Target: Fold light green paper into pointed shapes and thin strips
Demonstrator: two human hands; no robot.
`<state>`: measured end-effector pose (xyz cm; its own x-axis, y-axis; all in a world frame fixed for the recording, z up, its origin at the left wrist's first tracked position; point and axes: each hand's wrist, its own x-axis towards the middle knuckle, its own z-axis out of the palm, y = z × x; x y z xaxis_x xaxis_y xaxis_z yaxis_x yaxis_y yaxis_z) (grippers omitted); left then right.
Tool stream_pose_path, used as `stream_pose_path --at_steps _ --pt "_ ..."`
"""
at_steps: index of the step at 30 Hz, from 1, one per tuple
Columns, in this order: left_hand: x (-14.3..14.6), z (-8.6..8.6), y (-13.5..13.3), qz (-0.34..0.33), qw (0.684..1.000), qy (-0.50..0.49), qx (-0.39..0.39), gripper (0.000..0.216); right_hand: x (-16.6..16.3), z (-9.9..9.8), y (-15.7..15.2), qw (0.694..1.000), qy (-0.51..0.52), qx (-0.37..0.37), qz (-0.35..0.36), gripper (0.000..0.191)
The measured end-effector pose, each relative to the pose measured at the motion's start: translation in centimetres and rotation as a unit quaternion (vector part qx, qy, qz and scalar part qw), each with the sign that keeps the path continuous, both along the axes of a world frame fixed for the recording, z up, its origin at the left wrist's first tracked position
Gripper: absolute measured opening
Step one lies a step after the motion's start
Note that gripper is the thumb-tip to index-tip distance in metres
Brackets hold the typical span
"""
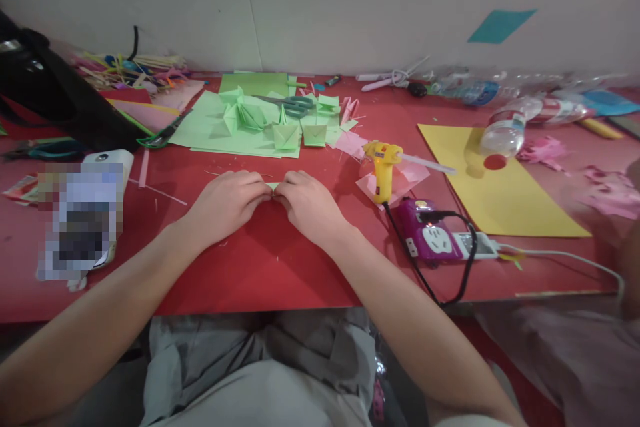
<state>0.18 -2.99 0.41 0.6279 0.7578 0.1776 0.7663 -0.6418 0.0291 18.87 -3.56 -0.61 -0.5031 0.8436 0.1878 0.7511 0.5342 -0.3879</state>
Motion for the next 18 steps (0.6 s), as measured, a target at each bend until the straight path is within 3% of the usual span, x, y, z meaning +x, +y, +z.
stream_pose_path --at_steps 18 --pt "-0.14 0.02 -0.03 0.006 1.0 -0.022 -0.02 0.022 0.0 -0.06 0.03 1.0 -0.023 0.011 0.007 0.027"
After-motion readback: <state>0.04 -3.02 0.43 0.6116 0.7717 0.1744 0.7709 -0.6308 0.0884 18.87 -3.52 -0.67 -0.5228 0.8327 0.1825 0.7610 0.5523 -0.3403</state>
